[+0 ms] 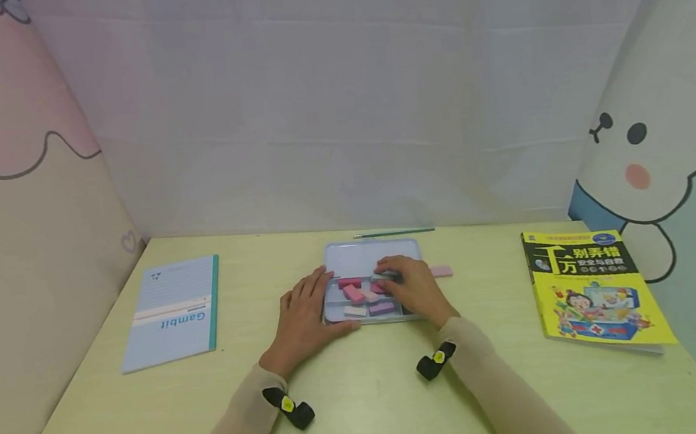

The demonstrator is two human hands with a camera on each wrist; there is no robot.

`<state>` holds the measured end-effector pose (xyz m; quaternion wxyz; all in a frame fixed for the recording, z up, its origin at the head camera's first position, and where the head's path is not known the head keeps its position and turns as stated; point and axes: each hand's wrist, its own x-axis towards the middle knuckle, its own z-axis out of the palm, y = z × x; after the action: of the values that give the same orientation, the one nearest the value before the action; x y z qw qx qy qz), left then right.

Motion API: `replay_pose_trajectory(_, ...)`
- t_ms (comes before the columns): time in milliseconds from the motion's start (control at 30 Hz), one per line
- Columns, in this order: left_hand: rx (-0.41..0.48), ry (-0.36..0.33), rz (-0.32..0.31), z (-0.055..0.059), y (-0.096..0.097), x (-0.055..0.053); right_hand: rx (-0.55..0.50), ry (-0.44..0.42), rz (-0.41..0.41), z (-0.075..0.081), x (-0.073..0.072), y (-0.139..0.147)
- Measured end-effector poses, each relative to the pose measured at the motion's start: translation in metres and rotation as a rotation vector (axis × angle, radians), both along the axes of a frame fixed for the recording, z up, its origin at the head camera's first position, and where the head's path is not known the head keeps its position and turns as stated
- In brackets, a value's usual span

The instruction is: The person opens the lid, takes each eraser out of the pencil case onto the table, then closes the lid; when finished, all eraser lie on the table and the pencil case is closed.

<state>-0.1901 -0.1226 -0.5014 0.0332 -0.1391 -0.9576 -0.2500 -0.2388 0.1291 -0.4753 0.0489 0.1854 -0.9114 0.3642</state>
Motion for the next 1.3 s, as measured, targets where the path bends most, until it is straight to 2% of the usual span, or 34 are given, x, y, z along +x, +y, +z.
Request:
replay_pose_trajectory(233, 0.006, 0.003, 0.0, 0.0, 0.0, 0.0, -0.087, -0.046, -0.037, 0.002, 0.001, 0.0)
replay_pose_trajectory(467, 0.006, 0.011, 0.0, -0.002, 0.001, -0.001, -0.213, -0.099, -0.092, 0.011, 0.007, 0.004)
replay_pose_trajectory(667, 0.005, 0.011, 0.002, -0.002, 0.0, -0.001, -0.31, -0.073, -0.068, 0.015, 0.009, 0.011)
replay_pose_trajectory(833, 0.004, 0.01, -0.002, -0.003, -0.001, -0.001, -0.32, -0.052, -0.078, 0.015, 0.013, 0.021)
replay_pose_trajectory(1133, 0.0, -0.004, 0.003, -0.003, -0.001, -0.001, -0.351, -0.075, -0.145, 0.017, 0.014, 0.043)
replay_pose_trajectory(1300, 0.0, 0.008, 0.001, -0.003, 0.0, -0.001, -0.397, -0.09, -0.141, 0.016, 0.012, 0.061)
